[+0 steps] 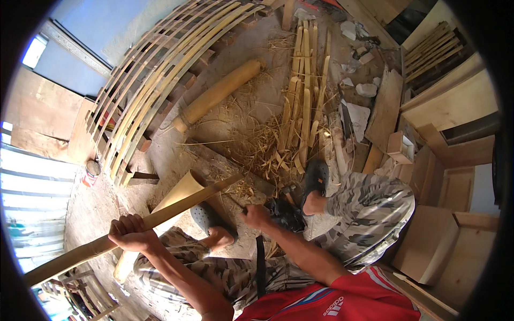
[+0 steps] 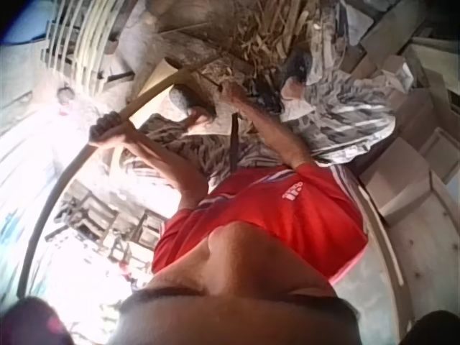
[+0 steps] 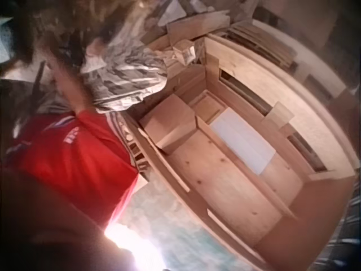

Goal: The person sits on the floor and uses a curved blade to shave and smooth a long bamboo strip. They hold the strip with one hand and repeatedly draw the blade along its length, rotating the strip to work different sides. Bamboo shavings accumulate on the floor.

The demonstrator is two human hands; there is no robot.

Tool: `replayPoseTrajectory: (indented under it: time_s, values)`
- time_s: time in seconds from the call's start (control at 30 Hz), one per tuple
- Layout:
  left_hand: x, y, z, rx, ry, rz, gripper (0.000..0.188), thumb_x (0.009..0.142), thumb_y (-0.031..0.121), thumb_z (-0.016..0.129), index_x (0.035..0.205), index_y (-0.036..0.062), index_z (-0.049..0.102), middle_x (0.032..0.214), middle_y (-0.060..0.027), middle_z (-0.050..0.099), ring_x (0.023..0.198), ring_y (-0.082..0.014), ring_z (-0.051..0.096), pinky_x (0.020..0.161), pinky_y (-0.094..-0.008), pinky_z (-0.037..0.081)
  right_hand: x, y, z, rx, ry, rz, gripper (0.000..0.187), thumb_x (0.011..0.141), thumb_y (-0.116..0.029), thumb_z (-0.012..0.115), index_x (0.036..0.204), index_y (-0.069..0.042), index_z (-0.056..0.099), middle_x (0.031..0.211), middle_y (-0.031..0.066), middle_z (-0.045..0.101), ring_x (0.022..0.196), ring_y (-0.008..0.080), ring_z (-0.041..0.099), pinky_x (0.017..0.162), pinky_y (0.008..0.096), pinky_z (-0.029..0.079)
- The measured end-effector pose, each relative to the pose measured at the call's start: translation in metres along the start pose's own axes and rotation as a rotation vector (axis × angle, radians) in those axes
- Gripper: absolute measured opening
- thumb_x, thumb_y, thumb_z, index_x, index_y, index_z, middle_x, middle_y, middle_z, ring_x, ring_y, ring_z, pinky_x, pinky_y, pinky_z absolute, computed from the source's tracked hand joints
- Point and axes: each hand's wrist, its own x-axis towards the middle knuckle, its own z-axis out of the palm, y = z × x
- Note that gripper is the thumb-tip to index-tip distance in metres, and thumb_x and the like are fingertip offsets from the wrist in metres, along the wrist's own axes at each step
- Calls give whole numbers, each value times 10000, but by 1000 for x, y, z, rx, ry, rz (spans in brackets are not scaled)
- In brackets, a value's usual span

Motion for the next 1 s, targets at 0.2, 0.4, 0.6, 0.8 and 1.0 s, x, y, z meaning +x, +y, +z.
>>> replayPoseTrajectory:
  time_s: [0.2, 0.4, 0.6, 0.8, 1.0]
  values:
    - [-8, 2, 16, -29, -30, -23, 385, 864, 232, 452, 600, 205, 173, 539, 52, 129, 468, -82, 118, 443, -268, 147, 34, 27, 0, 18, -38, 165, 445, 836, -421, 643, 885, 18, 704, 811, 262, 680, 787, 395, 689, 697, 507, 549]
    - [-10, -8, 15, -43, -50, -54, 392, 857, 236, 467, 591, 209, 179, 530, 50, 138, 460, -91, 124, 437, -273, 151, 22, 13, 4, -91, 104, -14, 465, 845, -424, 646, 842, 39, 697, 715, 235, 669, 679, 395, 671, 631, 491, 543]
    - [-17, -6, 19, -66, -102, -91, 394, 875, 259, 488, 606, 195, 207, 528, 36, 161, 451, -101, 132, 428, -274, 169, 31, 24, -19, -51, 48, 114, 439, 847, -398, 650, 766, 33, 682, 706, 213, 652, 690, 345, 673, 590, 493, 515]
    - [-19, -2, 22, -54, -65, -74, 388, 879, 254, 479, 606, 187, 212, 523, 36, 159, 443, -98, 127, 419, -274, 177, 23, 56, -17, 6, -112, 329, 420, 866, -380, 650, 793, 34, 664, 649, 182, 600, 607, 346, 613, 582, 522, 491]
    - [-11, 0, 13, -37, -224, -63, 371, 885, 272, 450, 608, 183, 220, 509, 36, 165, 436, -94, 126, 415, -266, 175, 14, 25, 3, 7, -44, 162, 500, 875, -427, 647, 826, 70, 666, 716, 213, 640, 667, 375, 647, 609, 514, 514]
